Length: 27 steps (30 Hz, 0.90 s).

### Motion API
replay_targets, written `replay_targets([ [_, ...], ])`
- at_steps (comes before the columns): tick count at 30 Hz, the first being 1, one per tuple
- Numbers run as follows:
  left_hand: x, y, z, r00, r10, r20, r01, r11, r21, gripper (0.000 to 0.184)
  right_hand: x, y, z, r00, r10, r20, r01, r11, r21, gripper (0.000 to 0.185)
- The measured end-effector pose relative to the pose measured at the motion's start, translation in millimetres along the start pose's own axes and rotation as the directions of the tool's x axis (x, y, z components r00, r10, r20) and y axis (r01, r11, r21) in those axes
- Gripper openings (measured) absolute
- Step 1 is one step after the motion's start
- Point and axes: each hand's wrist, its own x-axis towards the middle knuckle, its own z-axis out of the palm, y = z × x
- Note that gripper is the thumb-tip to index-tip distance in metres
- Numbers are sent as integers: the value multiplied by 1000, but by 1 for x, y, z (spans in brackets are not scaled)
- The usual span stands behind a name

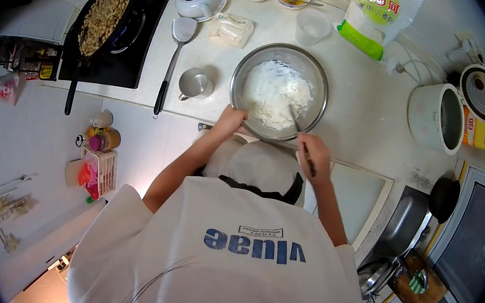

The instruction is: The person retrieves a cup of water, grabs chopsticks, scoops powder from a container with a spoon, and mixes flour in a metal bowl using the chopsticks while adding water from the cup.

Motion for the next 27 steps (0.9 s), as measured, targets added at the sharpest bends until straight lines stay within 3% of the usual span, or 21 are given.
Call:
replay_targets([
  [6, -2, -4, -1, 999, 49, 13, -49, 998, -37, 28, 4, -42, 23, 999, -2, 33, -7, 969, 246, 13],
  [10, -6, -5, -1, 999, 31, 18, -31, 999, -27, 26, 6, -36, 24, 988, -14, 154, -14, 984, 180, 13],
  [14, -16, -4, 3, 999, 23, 41, -26, 996, 82, 26, 43, -13, 16, 983, -181, -9, 181, 973, 145, 13],
  [16, -9, -7, 0, 1000, -12, 25, 7, 982, 190, 27, 54, -2, -3, 989, -122, -80, 125, 991, 39, 13],
  [19, -9, -11, 0, 999, -42, -7, 42, 997, 59, 30, 36, 11, -37, 999, 17, -50, -22, 996, -91, 15],
  [22, -10, -8, -2, 999, -47, -11, 47, 998, 35, 34, -6, 7, -40, 990, 67, 126, -54, 993, -108, 14],
  [24, -13, -6, -2, 998, -67, 3, 67, 998, 6, 30, -15, -9, -22, 984, -62, 167, 52, 997, 61, 12],
  [25, -13, -4, -1, 997, -72, 13, 72, 997, -5, 28, -11, -21, -11, 983, -118, 144, 112, 993, 45, 11],
  [27, -14, -2, 0, 997, -72, 8, 72, 996, -52, 23, 6, -35, 1, 973, -80, 219, 56, 992, 110, 11],
])
